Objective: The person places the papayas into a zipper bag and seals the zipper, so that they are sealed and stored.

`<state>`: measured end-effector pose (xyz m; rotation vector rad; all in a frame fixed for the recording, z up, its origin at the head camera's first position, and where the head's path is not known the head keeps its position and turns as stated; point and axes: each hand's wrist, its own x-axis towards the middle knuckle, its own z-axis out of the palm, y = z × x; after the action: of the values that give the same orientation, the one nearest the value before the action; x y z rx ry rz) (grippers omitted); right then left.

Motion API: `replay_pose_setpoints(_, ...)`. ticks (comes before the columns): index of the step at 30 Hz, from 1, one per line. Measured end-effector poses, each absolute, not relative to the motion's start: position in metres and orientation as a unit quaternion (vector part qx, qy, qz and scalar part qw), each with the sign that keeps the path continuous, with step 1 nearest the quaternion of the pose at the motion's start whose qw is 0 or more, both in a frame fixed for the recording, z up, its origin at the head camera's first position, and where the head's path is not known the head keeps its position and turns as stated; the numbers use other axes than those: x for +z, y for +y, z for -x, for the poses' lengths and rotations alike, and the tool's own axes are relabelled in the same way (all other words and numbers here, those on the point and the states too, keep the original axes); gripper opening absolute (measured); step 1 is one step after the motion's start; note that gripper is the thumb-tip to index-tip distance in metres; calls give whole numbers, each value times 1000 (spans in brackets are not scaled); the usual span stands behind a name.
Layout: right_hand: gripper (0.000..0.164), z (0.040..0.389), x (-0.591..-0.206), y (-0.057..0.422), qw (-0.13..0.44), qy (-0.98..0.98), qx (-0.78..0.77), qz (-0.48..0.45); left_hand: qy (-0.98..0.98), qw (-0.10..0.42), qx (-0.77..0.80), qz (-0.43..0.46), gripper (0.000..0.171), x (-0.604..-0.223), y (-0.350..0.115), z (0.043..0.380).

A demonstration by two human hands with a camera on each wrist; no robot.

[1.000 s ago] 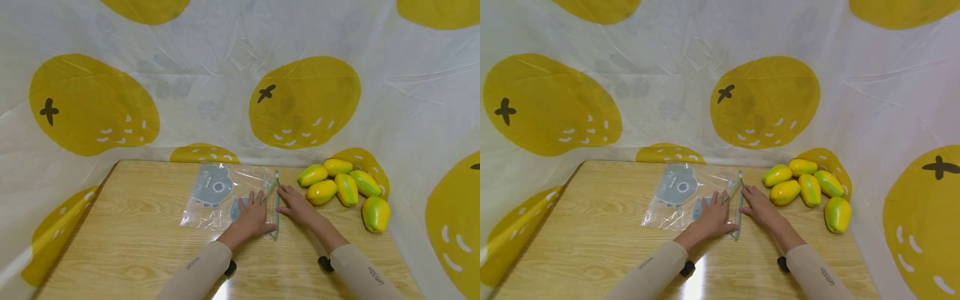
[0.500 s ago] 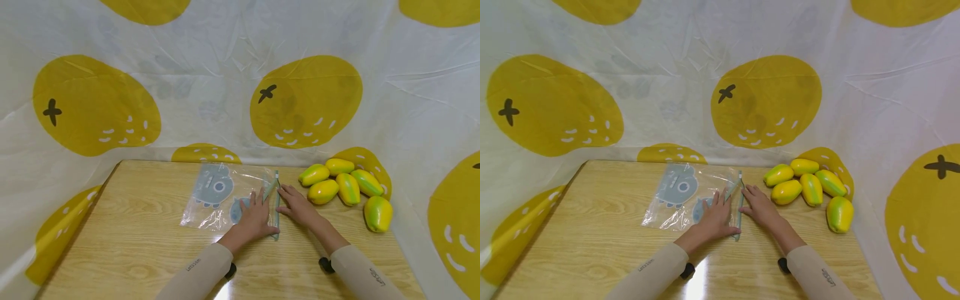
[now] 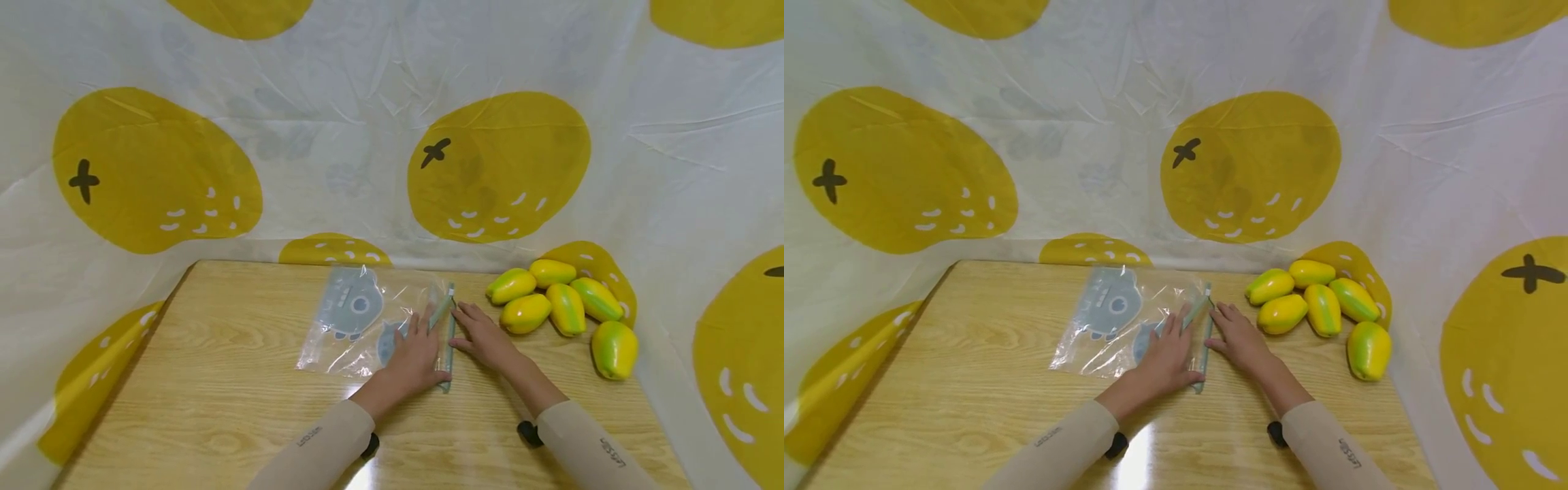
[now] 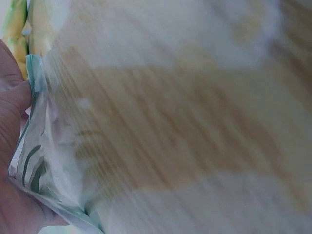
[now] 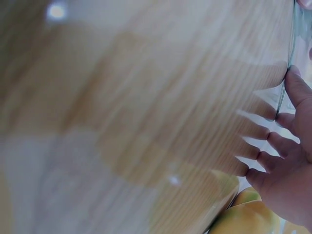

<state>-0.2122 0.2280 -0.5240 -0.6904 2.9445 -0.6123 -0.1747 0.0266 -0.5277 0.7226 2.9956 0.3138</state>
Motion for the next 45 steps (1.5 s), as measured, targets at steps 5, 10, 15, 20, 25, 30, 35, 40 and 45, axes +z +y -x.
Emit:
replay_pose_setpoints(5,68,210,-524,225,29,953,-204,223,965,19,118,-234,116,-529,19,174)
replay_pose_setpoints(10,68,208,-527,225,29,953,-208,220,963,21,135,-232,117,-531,14,172)
replay_pose_setpoints(15,70,207,-530,225,30,953,-204,221,962,17,146,-230,118,-532,11,173)
replay_pose_setpoints(20,72,209,-530,226,25,954,-197,225,958,7,149,-243,112,-531,7,174)
replay_pose_setpoints(25,72,209,-527,226,26,955,-192,226,952,0,164,-257,107,-530,3,174)
replay_pose_setpoints(30,73,210,-525,227,28,956,-187,225,947,-10,173,-270,106,-527,0,174)
replay_pose_setpoints(35,72,210,-527,227,17,957,-190,220,944,-7,177,-278,101,-524,-2,176)
replay_pose_setpoints(40,70,208,-529,227,15,957,-193,215,945,-4,153,-289,105,-520,-7,179)
replay_pose_setpoints(45,69,207,-528,226,7,958,-193,213,944,-2,156,-291,106,-518,-9,180)
